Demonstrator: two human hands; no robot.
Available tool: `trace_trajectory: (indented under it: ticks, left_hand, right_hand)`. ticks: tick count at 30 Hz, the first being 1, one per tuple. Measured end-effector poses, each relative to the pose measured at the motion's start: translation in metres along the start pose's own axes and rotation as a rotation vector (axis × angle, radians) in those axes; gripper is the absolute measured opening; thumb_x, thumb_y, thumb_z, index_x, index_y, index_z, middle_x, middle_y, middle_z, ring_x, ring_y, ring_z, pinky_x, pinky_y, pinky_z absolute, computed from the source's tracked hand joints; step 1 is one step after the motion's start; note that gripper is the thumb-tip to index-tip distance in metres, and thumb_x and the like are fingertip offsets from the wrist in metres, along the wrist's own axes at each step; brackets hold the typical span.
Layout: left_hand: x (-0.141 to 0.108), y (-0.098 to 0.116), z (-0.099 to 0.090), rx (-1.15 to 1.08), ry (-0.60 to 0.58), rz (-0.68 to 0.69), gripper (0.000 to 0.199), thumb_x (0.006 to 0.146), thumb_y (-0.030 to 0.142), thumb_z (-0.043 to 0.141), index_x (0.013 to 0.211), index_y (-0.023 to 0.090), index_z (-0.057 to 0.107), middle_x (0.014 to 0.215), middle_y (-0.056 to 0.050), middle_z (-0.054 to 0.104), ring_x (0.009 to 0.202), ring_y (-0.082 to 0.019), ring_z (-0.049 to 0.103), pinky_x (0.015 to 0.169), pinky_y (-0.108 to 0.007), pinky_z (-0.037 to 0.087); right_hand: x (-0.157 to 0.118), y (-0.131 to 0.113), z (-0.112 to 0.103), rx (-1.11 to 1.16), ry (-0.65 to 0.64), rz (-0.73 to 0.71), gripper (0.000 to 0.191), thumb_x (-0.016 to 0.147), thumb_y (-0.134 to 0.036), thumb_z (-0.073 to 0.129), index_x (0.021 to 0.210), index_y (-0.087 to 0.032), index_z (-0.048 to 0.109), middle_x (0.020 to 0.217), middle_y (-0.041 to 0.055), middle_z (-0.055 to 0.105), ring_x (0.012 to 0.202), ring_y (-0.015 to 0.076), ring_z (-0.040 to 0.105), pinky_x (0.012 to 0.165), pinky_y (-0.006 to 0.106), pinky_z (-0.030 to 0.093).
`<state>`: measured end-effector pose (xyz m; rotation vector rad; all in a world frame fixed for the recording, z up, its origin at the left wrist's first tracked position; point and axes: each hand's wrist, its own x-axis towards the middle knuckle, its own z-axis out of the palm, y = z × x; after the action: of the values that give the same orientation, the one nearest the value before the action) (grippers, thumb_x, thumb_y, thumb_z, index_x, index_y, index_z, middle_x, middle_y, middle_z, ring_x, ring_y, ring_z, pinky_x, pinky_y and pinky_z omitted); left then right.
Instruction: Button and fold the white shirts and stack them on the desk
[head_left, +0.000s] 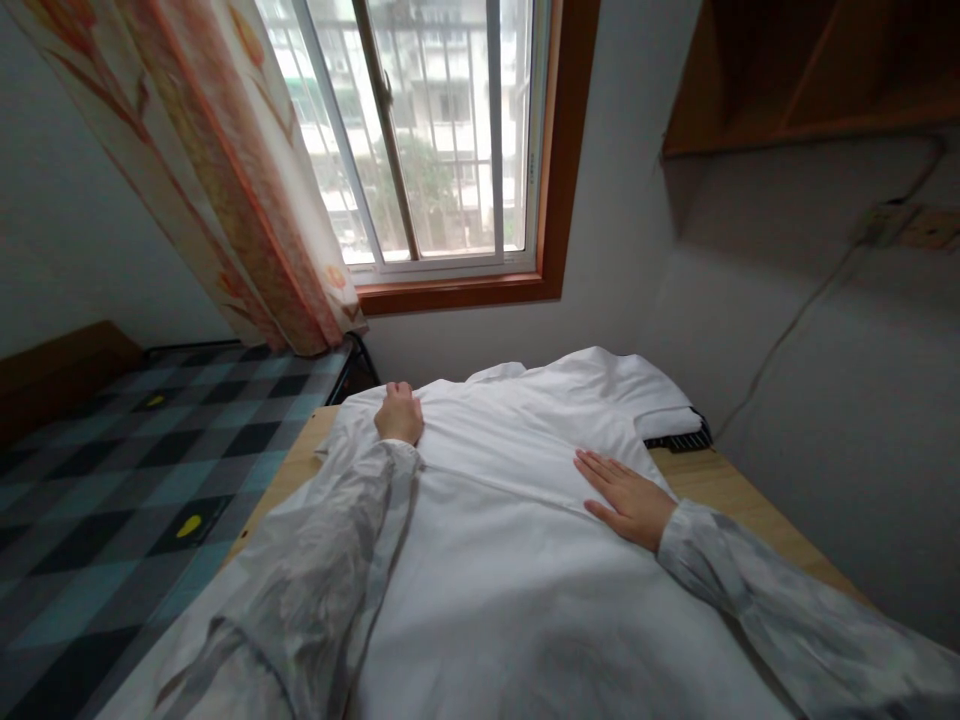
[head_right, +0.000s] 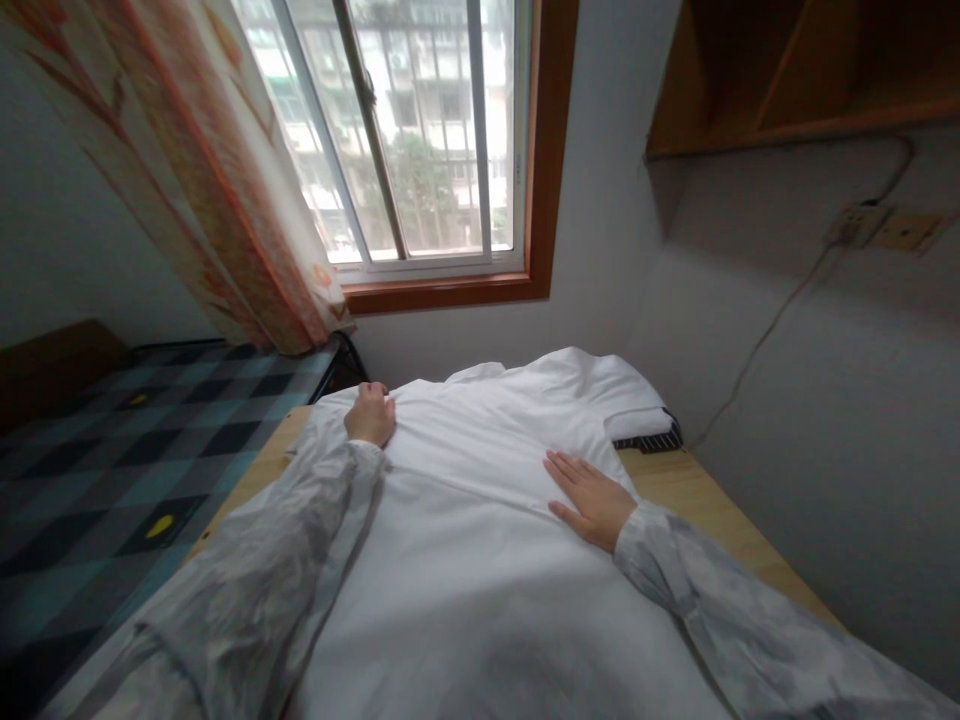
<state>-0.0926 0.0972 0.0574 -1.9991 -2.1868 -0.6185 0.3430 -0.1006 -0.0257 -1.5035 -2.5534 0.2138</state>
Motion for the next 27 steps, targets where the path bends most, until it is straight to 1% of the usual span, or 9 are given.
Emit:
trace_trajectory:
  ticks: [2, 4, 7, 9, 12, 15, 18, 21, 27]
  left_hand:
    - [-0.007, 0.01, -0.006, 0.022, 0.04, 0.184, 0.043, 0.101, 0.033, 0.059, 0.14, 0.014, 0.059, 0.153, -0.025, 0.059, 0.135, -0.038, 0.062, 0.111, -0.047, 0.048]
    - [-0.022, 0.023, -0.006, 0.006, 0.024, 0.401, 0.058, 0.099, 0.04, 0.065, 0.149, 0.013, 0.055, 0.162, -0.024, 0.054, 0.148, -0.039, 0.052, 0.125, -0.049, 0.037]
    - [-0.05, 0.038, 0.005, -0.052, -0.077, 0.649, 0.074, 0.1, 0.049, 0.064, 0.161, 0.012, 0.047, 0.173, -0.021, 0.044, 0.161, -0.037, 0.039, 0.136, -0.051, 0.021]
    - [-0.067, 0.042, 0.017, -0.072, -0.184, 0.709, 0.074, 0.104, 0.055, 0.056, 0.165, 0.012, 0.046, 0.175, -0.019, 0.043, 0.164, -0.034, 0.036, 0.137, -0.052, 0.02]
    - [-0.079, 0.038, 0.03, -0.068, -0.283, 0.669, 0.078, 0.108, 0.064, 0.043, 0.167, 0.013, 0.045, 0.176, -0.017, 0.042, 0.166, -0.032, 0.035, 0.138, -0.05, 0.022]
    - [-0.077, 0.03, 0.032, -0.04, -0.299, 0.613, 0.087, 0.106, 0.073, 0.038, 0.17, 0.014, 0.042, 0.178, -0.015, 0.039, 0.168, -0.032, 0.031, 0.139, -0.049, 0.019]
    - [-0.072, 0.022, 0.028, 0.015, -0.306, 0.524, 0.091, 0.105, 0.076, 0.035, 0.171, 0.014, 0.04, 0.18, -0.015, 0.034, 0.169, -0.034, 0.027, 0.139, -0.052, 0.014]
    - [-0.066, 0.015, 0.025, 0.07, -0.286, 0.405, 0.093, 0.105, 0.076, 0.034, 0.172, 0.012, 0.039, 0.182, -0.015, 0.029, 0.169, -0.036, 0.024, 0.139, -0.054, 0.014]
    - [-0.049, -0.008, 0.023, 0.161, -0.287, 0.179, 0.101, 0.102, 0.079, 0.033, 0.172, 0.006, 0.035, 0.18, -0.022, 0.03, 0.166, -0.04, 0.031, 0.134, -0.055, 0.026]
  right_hand:
    - [0.002, -0.007, -0.006, -0.019, -0.015, 0.023, 0.072, 0.111, -0.055, 0.042, 0.175, -0.022, 0.035, 0.18, 0.0107, 0.032, 0.167, 0.0292, 0.032, 0.136, 0.051, 0.029]
    - [0.015, -0.021, -0.016, -0.028, -0.008, 0.035, 0.072, 0.11, -0.057, 0.044, 0.171, -0.019, 0.044, 0.175, 0.0147, 0.041, 0.164, 0.032, 0.038, 0.136, 0.053, 0.029]
    - [0.047, -0.049, -0.029, 0.0, 0.051, -0.014, 0.073, 0.109, -0.057, 0.048, 0.17, -0.017, 0.046, 0.174, 0.0152, 0.043, 0.163, 0.0326, 0.039, 0.137, 0.053, 0.025]
    - [0.069, -0.065, -0.031, 0.03, 0.078, -0.064, 0.075, 0.107, -0.057, 0.051, 0.171, -0.019, 0.043, 0.177, 0.0132, 0.039, 0.165, 0.0312, 0.035, 0.138, 0.052, 0.023]
    - [0.088, -0.071, -0.02, 0.068, 0.081, -0.08, 0.076, 0.108, -0.055, 0.051, 0.173, -0.018, 0.039, 0.18, 0.0128, 0.033, 0.167, 0.0299, 0.031, 0.138, 0.052, 0.024]
    - [0.087, -0.06, -0.004, 0.086, 0.035, -0.071, 0.075, 0.11, -0.053, 0.048, 0.175, -0.019, 0.034, 0.181, 0.0118, 0.029, 0.168, 0.0289, 0.028, 0.137, 0.053, 0.026]
    - [0.072, -0.041, 0.005, 0.075, -0.008, -0.068, 0.074, 0.112, -0.054, 0.045, 0.177, -0.021, 0.03, 0.183, 0.0092, 0.024, 0.169, 0.0284, 0.025, 0.137, 0.053, 0.024]
    - [0.051, -0.022, 0.007, 0.065, -0.004, -0.057, 0.073, 0.113, -0.055, 0.043, 0.177, -0.024, 0.028, 0.183, 0.0083, 0.023, 0.17, 0.0284, 0.024, 0.138, 0.054, 0.024]
    - [0.01, 0.005, 0.012, 0.036, 0.047, -0.046, 0.077, 0.114, -0.056, 0.04, 0.179, -0.022, 0.019, 0.182, 0.0129, 0.025, 0.169, 0.0303, 0.026, 0.137, 0.055, 0.026]
